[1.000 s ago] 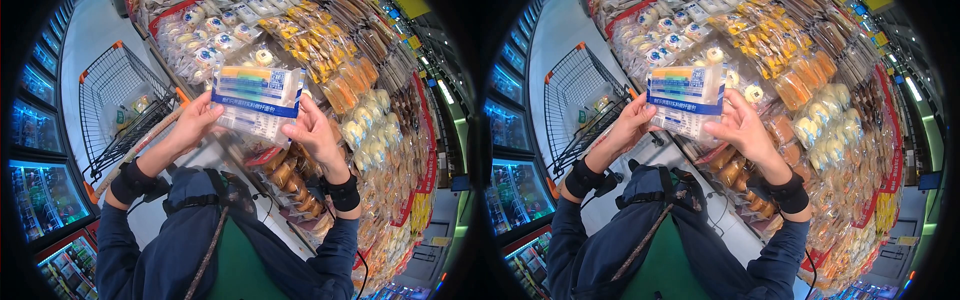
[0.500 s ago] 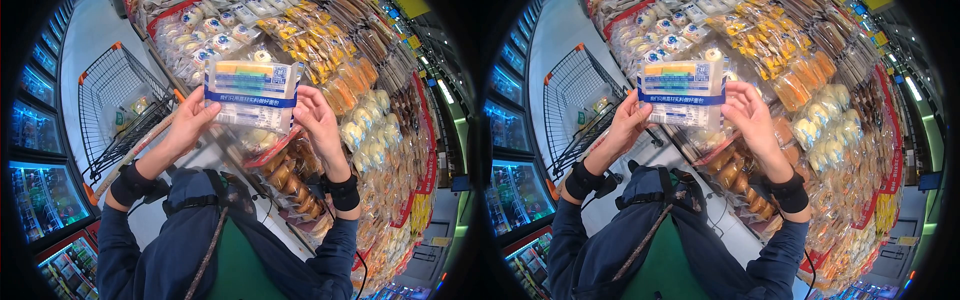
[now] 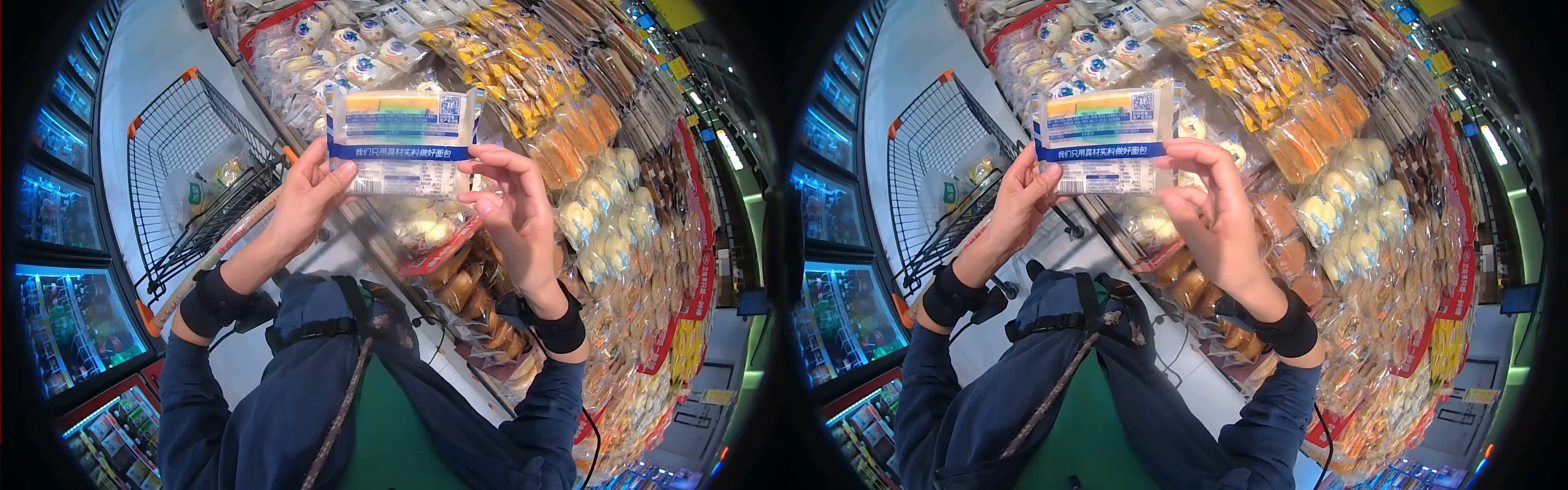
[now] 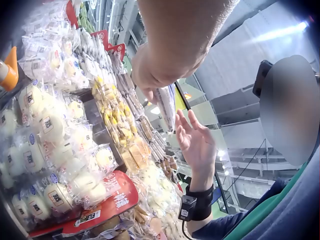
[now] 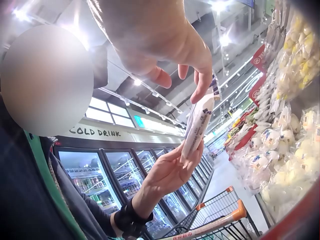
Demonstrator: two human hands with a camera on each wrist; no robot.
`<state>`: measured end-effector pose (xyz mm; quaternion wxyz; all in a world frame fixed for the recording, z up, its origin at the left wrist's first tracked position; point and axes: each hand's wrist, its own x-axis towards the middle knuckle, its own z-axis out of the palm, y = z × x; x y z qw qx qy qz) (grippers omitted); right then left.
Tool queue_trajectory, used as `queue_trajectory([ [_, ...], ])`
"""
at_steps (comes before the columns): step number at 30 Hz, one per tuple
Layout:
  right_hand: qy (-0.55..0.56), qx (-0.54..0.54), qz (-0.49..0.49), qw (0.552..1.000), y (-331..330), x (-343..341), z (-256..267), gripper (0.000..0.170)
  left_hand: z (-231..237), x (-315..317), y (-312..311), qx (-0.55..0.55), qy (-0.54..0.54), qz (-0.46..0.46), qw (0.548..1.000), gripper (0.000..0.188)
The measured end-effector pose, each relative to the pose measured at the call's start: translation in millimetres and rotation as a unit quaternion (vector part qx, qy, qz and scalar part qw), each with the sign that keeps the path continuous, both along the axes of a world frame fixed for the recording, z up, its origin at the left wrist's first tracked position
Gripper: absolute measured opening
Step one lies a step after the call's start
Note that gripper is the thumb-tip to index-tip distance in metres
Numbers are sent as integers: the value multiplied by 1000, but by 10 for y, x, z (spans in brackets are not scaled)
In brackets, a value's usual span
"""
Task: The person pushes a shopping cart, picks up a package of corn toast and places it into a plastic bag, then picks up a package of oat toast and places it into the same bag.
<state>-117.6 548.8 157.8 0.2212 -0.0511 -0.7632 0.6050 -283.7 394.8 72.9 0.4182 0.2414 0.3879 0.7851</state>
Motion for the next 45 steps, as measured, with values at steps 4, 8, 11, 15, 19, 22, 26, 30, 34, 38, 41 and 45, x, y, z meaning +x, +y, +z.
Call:
queue_trajectory([
  [4, -6, -1, 2, 1000, -5, -1, 1, 39, 27, 8, 4, 7, -1, 5, 1000, 36],
  [8, -9, -13, 3, 1000, -4, -5, -11, 39, 18, 6, -4, 2, -1, 6, 1000, 36],
  [11, -12, -18, 4, 1000, 0, -13, -22, 38, 20, 7, -16, 0, 0, 5, 1000, 36],
  [15, -18, -19, 4, 1000, -12, -20, -17, 38, 29, 13, -44, 2, 1, 9, 1000, 36],
  [19, -18, -20, 5, 1000, -16, -33, -22, 38, 14, 5, -57, 8, 1, 7, 1000, 37],
  [22, -18, -22, 4, 1000, -20, -44, -23, 37, 32, 13, -68, 9, -2, 13, 1000, 37],
  [26, -23, -22, 0, 999, -21, -51, -27, 37, 42, 14, -81, 7, 2, 13, 1000, 37],
  [30, -29, -19, -3, 999, -20, -54, -38, 38, 30, 21, -81, 17, 2, 14, 1000, 37],
  [34, -30, -21, 0, 999, -16, -54, -32, 38, 33, 27, -74, 28, 9, 20, 999, 37],
  [38, -27, -26, 1, 999, -11, -51, -45, 37, 45, 38, -83, 23, 20, 20, 999, 37],
  [41, -28, -27, 3, 999, -12, -47, -50, 37, 45, 39, -92, 24, 33, 19, 999, 37],
  [45, -30, -23, 4, 999, -6, -43, -62, 37, 39, 43, -99, 22, 40, 19, 999, 38],
])
